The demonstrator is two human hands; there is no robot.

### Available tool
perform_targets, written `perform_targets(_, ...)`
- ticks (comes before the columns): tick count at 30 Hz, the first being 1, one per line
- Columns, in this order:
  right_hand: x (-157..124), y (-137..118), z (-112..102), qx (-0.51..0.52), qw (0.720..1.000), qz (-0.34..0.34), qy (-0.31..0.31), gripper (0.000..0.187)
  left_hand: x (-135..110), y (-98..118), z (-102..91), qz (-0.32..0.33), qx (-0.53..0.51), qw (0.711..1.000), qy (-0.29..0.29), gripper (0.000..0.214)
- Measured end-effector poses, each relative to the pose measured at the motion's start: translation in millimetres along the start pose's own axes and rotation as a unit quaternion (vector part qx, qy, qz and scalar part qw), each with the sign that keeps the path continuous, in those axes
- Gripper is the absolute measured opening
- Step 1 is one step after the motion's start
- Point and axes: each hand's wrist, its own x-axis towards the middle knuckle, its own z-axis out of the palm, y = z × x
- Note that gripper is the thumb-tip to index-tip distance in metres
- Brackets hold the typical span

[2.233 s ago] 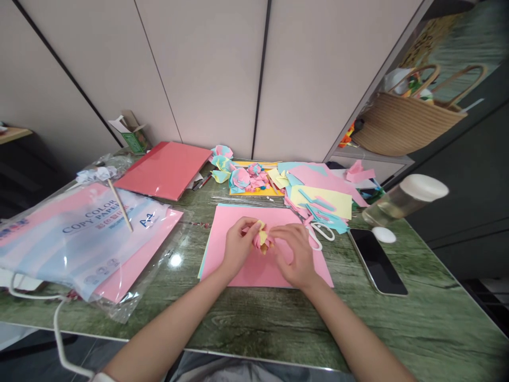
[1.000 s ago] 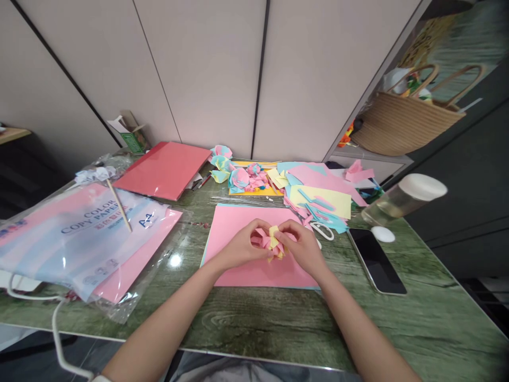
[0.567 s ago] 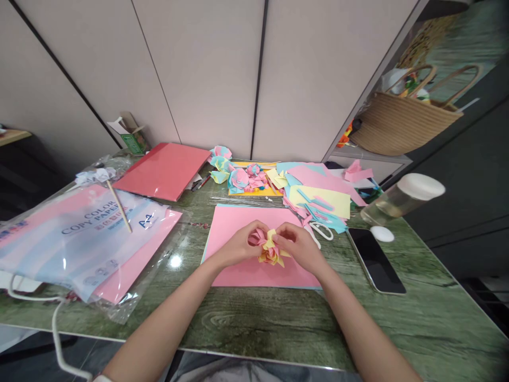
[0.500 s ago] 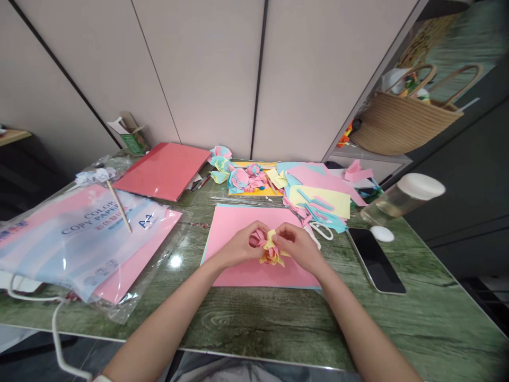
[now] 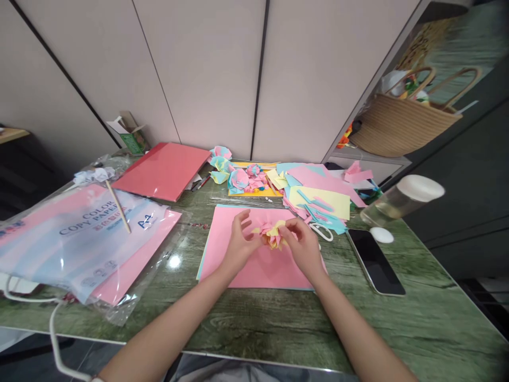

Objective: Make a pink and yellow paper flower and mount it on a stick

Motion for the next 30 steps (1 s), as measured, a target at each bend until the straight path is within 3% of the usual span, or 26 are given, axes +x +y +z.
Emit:
perform_targets(4,-6.1,0.8,8.2,0.005,0.999,-0.005,0.050,0.014,-9.9,-5.7,14.4,-0.096,-0.178,0.979,0.026,0.069)
perform_targets(7,-9.9,1.1,13.6,0.016,0.999,0.001,0.034,0.013,-13.8,-5.9,17.5,-0.087,-0.223,0.971,0.016,0.062)
perform_targets(13,-8.0,-0.3,10.8,0.030,0.999,0.023,-0.018,0.013,-9.9,-2.1,10.2,0.027,-0.067,0.997,0.029,0.058)
perform_targets(17,-3.6,-0.8,5.0,0.020,0.999,0.033,-0.034,0.016,-8.0,1.4,6.9,0.072,0.003,0.997,0.003,0.051)
perform_targets(23,-1.8,-0.7,2.6,0.030,0.997,0.012,-0.069,0.013,-9.1,3.5,4.6,0.133,0.075,0.988,0.010,0.052)
perform_targets(30,-4.8,-0.3,3.4,-0.021,1.000,0.006,-0.017,0.015,-10.1,8.0,2.8,0.161,0.125,0.979,-0.030,0.053)
